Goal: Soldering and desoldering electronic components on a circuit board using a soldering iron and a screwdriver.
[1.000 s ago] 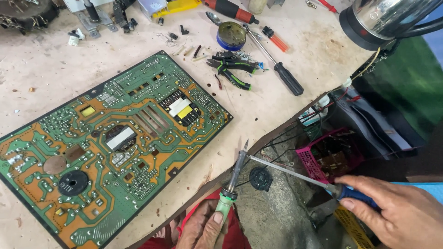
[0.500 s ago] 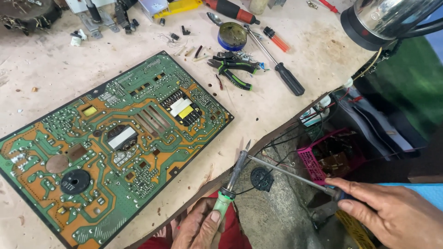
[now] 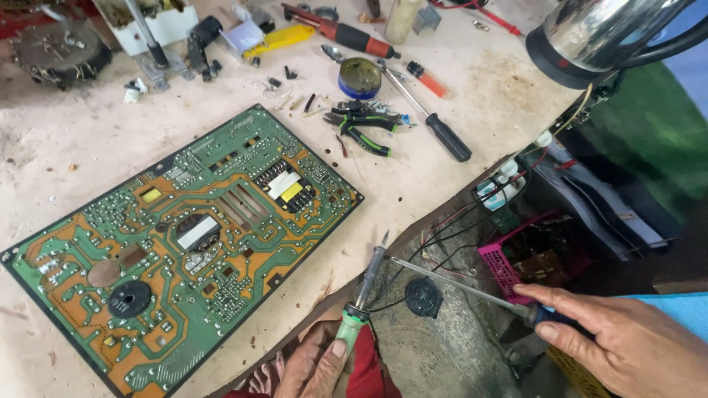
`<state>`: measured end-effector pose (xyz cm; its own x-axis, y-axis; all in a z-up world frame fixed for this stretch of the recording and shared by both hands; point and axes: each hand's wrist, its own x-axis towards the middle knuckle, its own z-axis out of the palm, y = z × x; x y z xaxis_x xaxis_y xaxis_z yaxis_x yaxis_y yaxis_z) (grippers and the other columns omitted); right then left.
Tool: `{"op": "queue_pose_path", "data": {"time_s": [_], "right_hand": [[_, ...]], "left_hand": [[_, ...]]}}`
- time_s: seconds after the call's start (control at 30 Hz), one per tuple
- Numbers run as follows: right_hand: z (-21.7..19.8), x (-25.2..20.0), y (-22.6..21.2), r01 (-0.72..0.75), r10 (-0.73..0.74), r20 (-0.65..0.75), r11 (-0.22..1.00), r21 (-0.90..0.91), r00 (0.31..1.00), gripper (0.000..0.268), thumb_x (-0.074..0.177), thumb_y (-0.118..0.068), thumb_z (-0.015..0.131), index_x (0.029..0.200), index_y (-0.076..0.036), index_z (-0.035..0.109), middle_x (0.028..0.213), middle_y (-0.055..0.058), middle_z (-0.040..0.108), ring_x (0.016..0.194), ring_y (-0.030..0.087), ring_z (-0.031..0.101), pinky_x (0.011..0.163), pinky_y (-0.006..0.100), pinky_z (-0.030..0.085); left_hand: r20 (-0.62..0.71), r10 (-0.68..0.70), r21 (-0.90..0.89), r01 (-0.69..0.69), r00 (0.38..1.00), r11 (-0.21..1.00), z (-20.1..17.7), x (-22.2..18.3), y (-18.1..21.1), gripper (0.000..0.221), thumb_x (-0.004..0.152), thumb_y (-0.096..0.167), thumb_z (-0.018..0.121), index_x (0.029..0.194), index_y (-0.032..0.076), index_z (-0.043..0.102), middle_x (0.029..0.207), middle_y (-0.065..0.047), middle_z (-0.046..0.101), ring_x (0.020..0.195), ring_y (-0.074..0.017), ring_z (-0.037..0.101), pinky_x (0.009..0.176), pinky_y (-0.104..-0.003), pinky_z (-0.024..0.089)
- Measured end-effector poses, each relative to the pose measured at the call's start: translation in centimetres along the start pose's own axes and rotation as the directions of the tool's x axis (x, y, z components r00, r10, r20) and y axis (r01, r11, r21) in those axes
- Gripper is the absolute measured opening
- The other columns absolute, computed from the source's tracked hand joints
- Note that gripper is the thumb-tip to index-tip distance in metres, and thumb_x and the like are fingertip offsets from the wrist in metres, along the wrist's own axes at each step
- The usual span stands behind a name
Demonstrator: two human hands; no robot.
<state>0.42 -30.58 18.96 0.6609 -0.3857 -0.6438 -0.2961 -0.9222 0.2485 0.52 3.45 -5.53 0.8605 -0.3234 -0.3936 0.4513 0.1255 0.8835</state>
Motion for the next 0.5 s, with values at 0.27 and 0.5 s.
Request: {"op": "queue_pose_path", "data": {"time_s": [0.27, 0.5], "right_hand": [[1.7, 1.1, -1.5, 0.160, 0.138, -0.561, 0.879, 0.448, 0.816, 0.046, 0.093, -0.034, 0.058, 0.138, -0.029, 0.057, 0.114, 0.001, 0.077, 0.094, 0.026, 0.076, 0.083, 0.039, 0.056], [-7.8, 13.5, -4.4, 0.425, -0.015, -0.866, 0.875, 0.230, 0.499, 0.038, 0.102, -0.025, 0.059, 0.134, -0.004, 0.056, 0.124, 0.022, 0.068, 0.108, 0.047, 0.064, 0.083, 0.058, 0.050]], "left_hand": [[-0.098, -0.097, 0.101, 0.106, 0.990, 0.989, 1.6, -3.3, 5.0, 0.054, 0.085, 0.046, 0.059, 0.129, 0.021, 0.077, 0.077, 0.000, 0.077, 0.070, -0.0111, 0.068, 0.079, -0.026, 0.045], [-0.247, 0.242, -0.151, -0.283, 0.938, 0.947, 0.8, -3.4, 1.5, 0.053, 0.068, 0.010, 0.091, 0.116, -0.007, 0.079, 0.090, -0.018, 0.086, 0.071, -0.0284, 0.086, 0.069, -0.033, 0.064]]}}
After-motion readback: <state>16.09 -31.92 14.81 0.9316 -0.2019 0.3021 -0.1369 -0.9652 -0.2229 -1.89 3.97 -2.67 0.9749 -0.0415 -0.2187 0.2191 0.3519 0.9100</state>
